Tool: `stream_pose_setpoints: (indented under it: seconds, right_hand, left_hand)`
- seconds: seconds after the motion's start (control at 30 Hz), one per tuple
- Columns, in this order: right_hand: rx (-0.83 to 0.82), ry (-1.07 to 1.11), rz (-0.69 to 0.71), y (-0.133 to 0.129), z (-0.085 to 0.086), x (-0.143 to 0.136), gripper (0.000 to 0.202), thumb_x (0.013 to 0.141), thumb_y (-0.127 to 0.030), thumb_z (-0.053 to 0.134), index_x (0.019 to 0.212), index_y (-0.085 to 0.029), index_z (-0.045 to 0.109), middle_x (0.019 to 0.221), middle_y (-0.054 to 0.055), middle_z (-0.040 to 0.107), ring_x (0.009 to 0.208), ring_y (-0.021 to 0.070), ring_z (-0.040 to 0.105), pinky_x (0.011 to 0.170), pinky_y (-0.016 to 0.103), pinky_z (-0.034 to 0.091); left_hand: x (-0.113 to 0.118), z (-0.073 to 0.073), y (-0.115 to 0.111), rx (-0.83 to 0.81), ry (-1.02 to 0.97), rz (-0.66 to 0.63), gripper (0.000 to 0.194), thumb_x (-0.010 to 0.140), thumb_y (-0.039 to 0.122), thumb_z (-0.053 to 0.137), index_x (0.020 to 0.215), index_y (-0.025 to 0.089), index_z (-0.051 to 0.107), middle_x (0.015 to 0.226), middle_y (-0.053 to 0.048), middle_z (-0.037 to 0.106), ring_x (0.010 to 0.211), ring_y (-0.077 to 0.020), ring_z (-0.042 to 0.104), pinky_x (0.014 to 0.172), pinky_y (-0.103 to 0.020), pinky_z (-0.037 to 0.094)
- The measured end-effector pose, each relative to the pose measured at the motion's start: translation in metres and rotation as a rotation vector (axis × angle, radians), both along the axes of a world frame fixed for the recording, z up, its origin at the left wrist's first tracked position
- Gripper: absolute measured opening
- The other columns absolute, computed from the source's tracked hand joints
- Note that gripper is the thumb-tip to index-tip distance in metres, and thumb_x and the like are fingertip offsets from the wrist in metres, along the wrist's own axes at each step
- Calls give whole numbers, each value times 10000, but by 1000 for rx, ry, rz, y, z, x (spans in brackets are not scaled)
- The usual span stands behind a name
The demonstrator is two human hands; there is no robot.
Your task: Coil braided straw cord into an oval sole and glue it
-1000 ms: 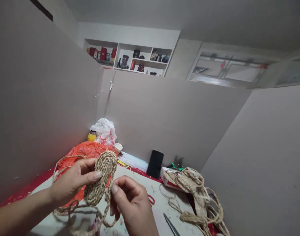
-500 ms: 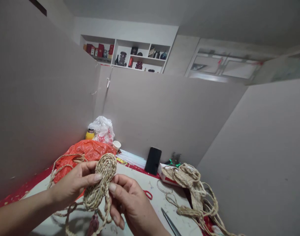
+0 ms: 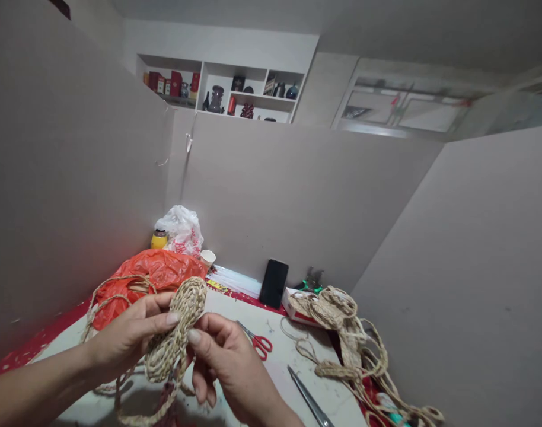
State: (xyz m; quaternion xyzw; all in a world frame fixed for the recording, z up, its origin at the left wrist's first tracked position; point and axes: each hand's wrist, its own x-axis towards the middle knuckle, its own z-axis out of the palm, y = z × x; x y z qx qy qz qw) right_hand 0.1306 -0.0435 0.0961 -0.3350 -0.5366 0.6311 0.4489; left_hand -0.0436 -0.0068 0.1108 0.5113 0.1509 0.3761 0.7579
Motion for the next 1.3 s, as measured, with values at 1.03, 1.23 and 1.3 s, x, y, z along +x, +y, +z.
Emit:
stream_pose_setpoints:
  seconds: [1.03, 1.23, 1.3]
  right_hand:
    - [167, -70, -352, -9, -14, -6, 319, 776, -408, 734, 672, -138, 597, 577, -7, 648, 370, 28, 492, 360, 127, 354]
    - [134, -63, -341, -6, -14, -8, 330, 783, -418, 722, 675, -136, 590, 588, -8, 642, 375, 25, 477, 357, 128, 351]
    - [125, -49, -348, -3, -15, -8, 325, 778, -415, 729, 680, -136, 594, 587, -13, 640, 371, 22, 479, 358, 124, 351]
  left_hand:
    - [9, -17, -3, 14, 66, 87, 242, 767, 307, 686, 894, 113, 620, 685, -66, 661, 574, -156, 621, 558, -266, 496]
    - [10, -21, -5, 76, 100, 196, 259, 771, 301, 698, 955, 126, 643, 752, -38, 654, 646, -134, 598, 627, -253, 486]
    - [11, -21, -4, 82, 97, 222, 261, 774, 295, 699, 970, 132, 646, 761, -32, 653, 679, -133, 592, 663, -253, 482]
